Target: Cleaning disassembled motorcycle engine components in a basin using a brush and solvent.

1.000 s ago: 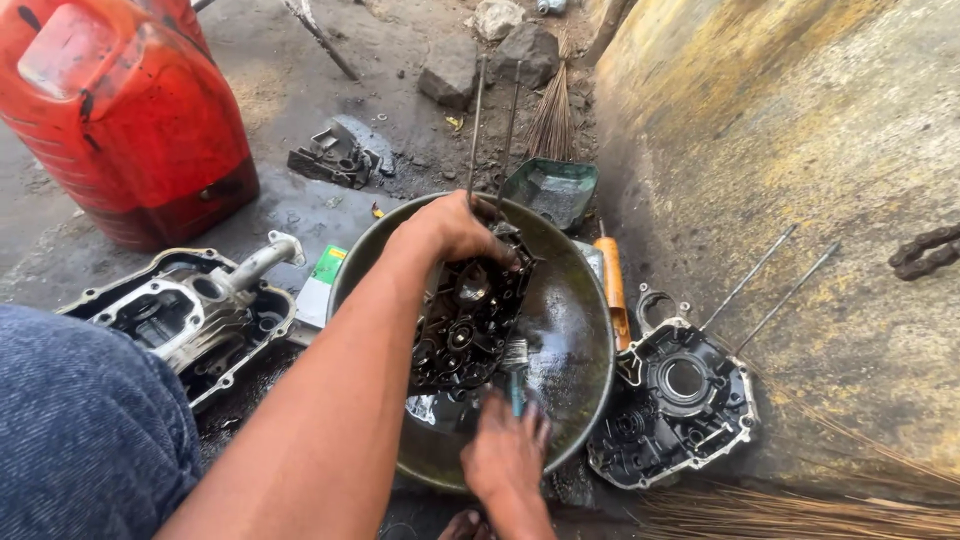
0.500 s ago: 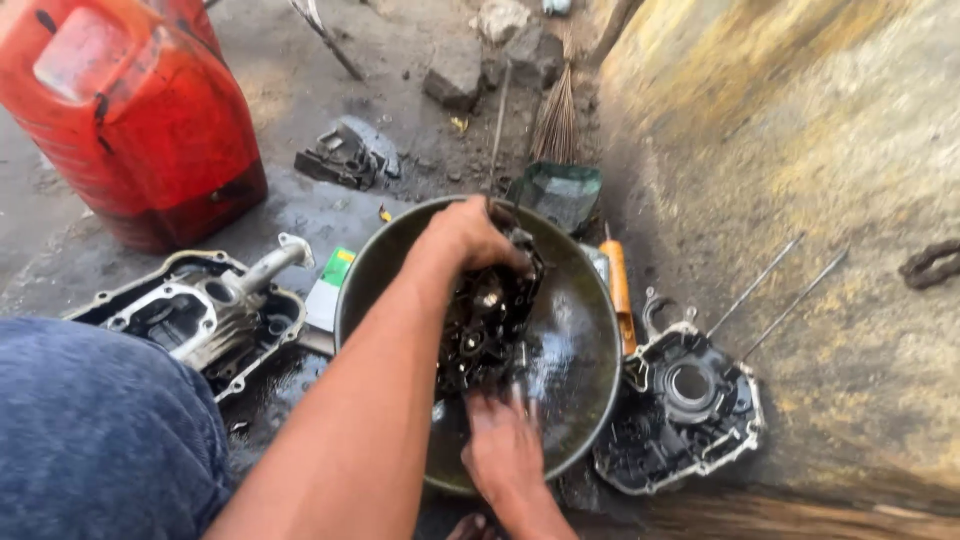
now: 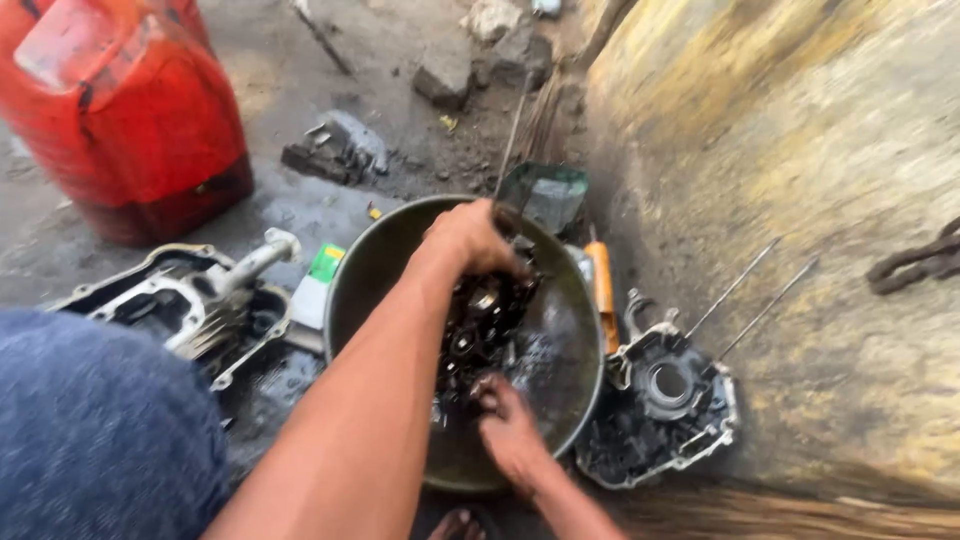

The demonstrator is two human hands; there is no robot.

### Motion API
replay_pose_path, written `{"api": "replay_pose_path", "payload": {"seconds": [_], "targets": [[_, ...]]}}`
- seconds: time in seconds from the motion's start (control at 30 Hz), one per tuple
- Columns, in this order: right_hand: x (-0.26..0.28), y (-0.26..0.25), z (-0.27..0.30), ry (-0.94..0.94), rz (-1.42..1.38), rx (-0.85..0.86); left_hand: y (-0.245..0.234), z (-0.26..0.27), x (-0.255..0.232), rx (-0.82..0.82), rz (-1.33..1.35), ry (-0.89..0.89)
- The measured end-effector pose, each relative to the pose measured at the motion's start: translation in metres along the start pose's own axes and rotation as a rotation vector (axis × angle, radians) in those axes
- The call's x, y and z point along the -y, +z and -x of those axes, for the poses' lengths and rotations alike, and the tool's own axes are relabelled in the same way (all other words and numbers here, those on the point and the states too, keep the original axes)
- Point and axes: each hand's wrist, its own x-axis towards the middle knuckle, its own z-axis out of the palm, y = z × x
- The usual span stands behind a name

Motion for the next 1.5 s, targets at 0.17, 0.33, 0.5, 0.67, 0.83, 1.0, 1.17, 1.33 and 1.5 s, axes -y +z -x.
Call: {"api": "replay_pose_path", "payload": {"seconds": [0.17,0.33,0.5,0.67,0.83,1.0,1.17,1.33,1.5], "targets": [[0.015,-0.001,0.017,0.131,-0.416,-0.102,0.007,-0.006,0.013,-0.006,-0.026,0.006],[0.041,0.002,0.007,-0.181,0.64,-0.137,-0.005,-0.011,0.007,-0.046,-0.065,0.03],[0.064,0.015,0.008,0.018,0.434,-0.11,-0.002,-0.005,0.021,-0.063,-0.065,-0.039],[0.06,-0.001,-0.005,0.175,0.394,-0.049,-0.012,0.009,0.005,-0.022,-0.002,-0.049],[0.038,0.016,-0.007,0.149,0.576,0.031,-0.011,-0.001,0.016,-0.056,0.059,-0.098],[0.071,0.006,-0.004,0.154,0.508,-0.082,-0.003,-0.023,0.033,-0.072,0.033,-0.062],[0.05,0.032,0.001,0.142,0.327,-0.263,-0.008,-0.004,0.029,-0.087,0.02,-0.111],[0.089,0.023,0.0,0.443,-0.723,-0.247,-0.011,0.0,0.012,-0.084,0.005,-0.054],[0.036,0.033,-0.015,0.277,-0.203,-0.222,-0.004,-0.009,0.011,-0.067,-0.012,-0.055]]}}
